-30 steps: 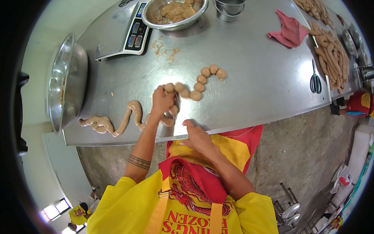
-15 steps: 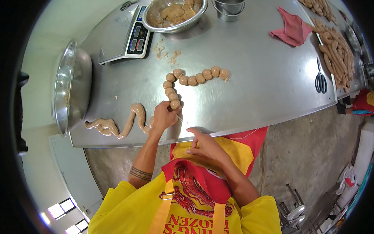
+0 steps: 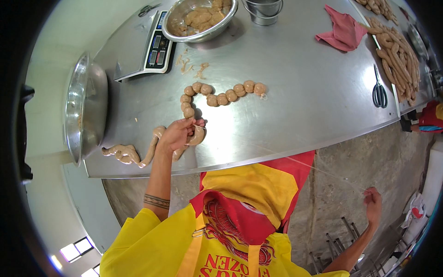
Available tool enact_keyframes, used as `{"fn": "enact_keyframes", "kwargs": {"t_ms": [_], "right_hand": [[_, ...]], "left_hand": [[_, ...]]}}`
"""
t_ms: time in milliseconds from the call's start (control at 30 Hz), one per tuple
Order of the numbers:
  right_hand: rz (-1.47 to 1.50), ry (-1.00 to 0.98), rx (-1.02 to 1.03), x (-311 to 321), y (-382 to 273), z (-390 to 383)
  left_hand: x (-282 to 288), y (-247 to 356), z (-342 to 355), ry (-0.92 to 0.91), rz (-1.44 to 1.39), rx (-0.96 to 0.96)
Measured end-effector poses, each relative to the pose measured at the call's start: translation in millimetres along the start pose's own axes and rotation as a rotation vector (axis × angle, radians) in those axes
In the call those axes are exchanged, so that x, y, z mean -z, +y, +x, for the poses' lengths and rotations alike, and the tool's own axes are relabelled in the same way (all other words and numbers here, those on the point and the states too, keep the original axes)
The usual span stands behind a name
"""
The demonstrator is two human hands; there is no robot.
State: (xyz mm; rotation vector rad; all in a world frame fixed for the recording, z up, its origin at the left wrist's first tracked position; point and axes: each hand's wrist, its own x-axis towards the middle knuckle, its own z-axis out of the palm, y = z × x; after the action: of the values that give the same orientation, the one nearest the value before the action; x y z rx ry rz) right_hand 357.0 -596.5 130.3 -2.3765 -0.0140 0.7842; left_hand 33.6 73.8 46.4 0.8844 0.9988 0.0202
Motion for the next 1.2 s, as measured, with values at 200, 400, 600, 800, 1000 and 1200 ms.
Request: {"fn": "enact_keyframes", "kwargs": {"t_ms": [200, 400, 600, 800, 1000, 1200], "right_hand": [[0.397, 0.072, -0.021, 36.2, 67.0, 21.2], [0.159, -0.572, -0.014, 46.6, 128.3, 85.0], [-0.405, -0.004, -0.207, 62.8, 147.3, 211.1], [-0.227, 0.820, 0.238, 51.5, 8.6, 431.3], [-0.589, 0.733, 0.066, -48.9, -90.8, 463.6], [-0.647, 0.480, 0.280, -94.9, -132.4, 371.6]], "left_hand": [[-8.8, 7.4, 0.0, -0.007, 0.008, 0.069], [-34.8, 12.4, 3.0, 0.065, 0.518, 0.106], [-43.6, -11.8, 1.2, 0.209, 0.664, -0.010], [-63.7, -71.2, -15.3, 0.614, 1.146, -0.662], [-42.1, -84.2, -32.7, 0.828, 1.244, -0.738], [-2.2, -69.9, -53.9, 0.501, 1.147, -0.662]]}}
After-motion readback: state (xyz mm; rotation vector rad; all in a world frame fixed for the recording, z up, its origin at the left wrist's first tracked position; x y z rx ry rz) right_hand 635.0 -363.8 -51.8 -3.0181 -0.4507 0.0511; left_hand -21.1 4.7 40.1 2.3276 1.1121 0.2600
